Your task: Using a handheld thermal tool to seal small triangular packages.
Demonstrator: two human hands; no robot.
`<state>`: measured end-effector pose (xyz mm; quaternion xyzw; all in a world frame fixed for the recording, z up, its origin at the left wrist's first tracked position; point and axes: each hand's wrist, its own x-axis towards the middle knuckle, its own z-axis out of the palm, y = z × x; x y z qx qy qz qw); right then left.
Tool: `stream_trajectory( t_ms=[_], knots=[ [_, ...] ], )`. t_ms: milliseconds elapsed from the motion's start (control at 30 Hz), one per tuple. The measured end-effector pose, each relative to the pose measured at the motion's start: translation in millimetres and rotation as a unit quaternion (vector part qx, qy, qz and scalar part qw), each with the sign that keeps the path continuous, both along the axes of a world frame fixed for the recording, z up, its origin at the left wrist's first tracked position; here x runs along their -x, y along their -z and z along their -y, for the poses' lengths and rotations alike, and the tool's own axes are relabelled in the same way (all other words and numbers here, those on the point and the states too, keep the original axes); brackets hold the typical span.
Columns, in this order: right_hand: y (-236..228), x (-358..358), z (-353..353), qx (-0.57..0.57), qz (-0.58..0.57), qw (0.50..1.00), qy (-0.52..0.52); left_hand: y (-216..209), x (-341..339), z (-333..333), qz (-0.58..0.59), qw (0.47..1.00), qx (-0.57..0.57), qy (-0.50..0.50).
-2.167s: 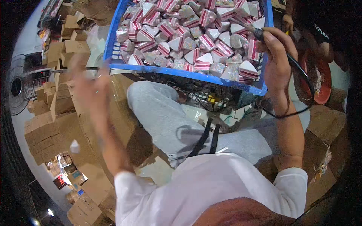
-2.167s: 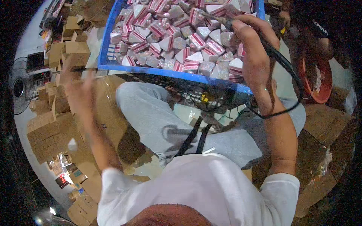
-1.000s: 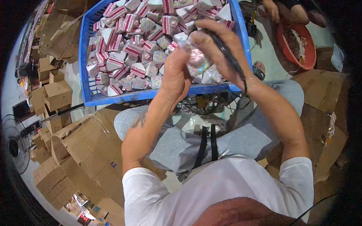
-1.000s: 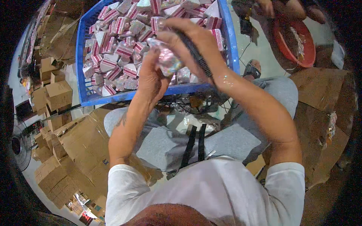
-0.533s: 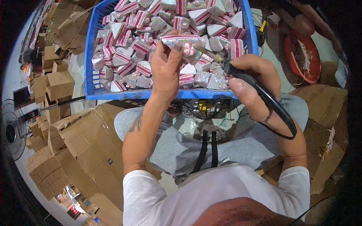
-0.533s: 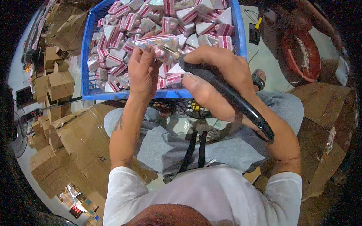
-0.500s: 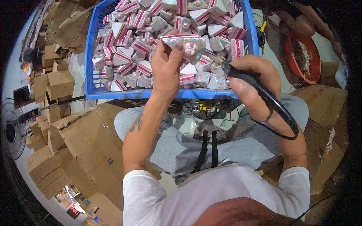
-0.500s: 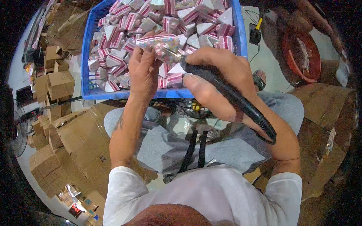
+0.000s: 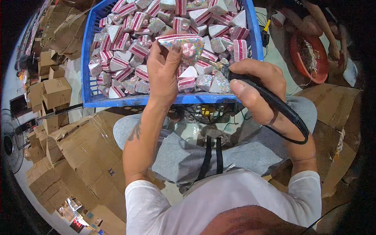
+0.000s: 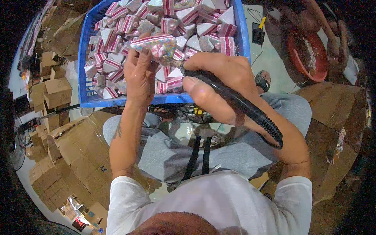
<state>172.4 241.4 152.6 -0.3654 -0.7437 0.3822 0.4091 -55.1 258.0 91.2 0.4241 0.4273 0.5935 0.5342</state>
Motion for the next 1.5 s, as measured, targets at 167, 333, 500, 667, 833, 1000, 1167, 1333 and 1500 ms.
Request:
stream_trajectory(
  t_ms=[167, 333, 500, 667, 833, 1000, 1167, 1333, 1500],
  knots=[
    [-0.8, 1.6, 0.6, -0.015, 0.005, 1.000, 0.012, 3.4, -1.3, 0.2, 0.002, 1.000, 0.003, -0.003],
    [-2.7, 0.6, 0.5, 0.021, 0.013, 1.000, 0.009, 3.9, -2.2, 0.6, -0.004, 1.000, 0.002, -0.003],
    [0.3, 0.3, -0.3, -0.018, 0.020, 1.000, 0.016, 4.5, -2.5, 0.7, -0.014, 1.000, -0.001, 0.000],
    [-0.5, 0.0, -0.4, 0.012, 0.009, 1.000, 0.011, 5.1, -4.5, 0.7, -0.017, 1.000, -0.004, 0.000],
    [-4.4, 0.8, -0.9, 0.059, 0.002, 0.998, 0.000, 6.4, -3.1, 1.5, -0.036, 0.999, -0.015, -0.002],
    [-0.1, 3.3, -0.7, 0.028, -0.008, 0.999, 0.011, 4.7, -2.7, 2.2, -0.033, 0.999, -0.002, -0.001],
    [0.8, 3.2, -1.1, -0.007, -0.003, 1.000, 0.015, 1.0, -6.5, 4.0, -0.010, 1.000, -0.007, -0.001],
    [0.0, 4.8, 1.3, 0.032, -0.006, 0.999, 0.020, 3.7, -6.4, 4.5, 0.018, 1.000, 0.003, -0.003],
    [-3.6, 2.9, -0.4, 0.035, 0.009, 0.999, 0.014, 4.0, -6.8, 1.7, -0.010, 1.000, -0.008, 0.002]
  ],
)
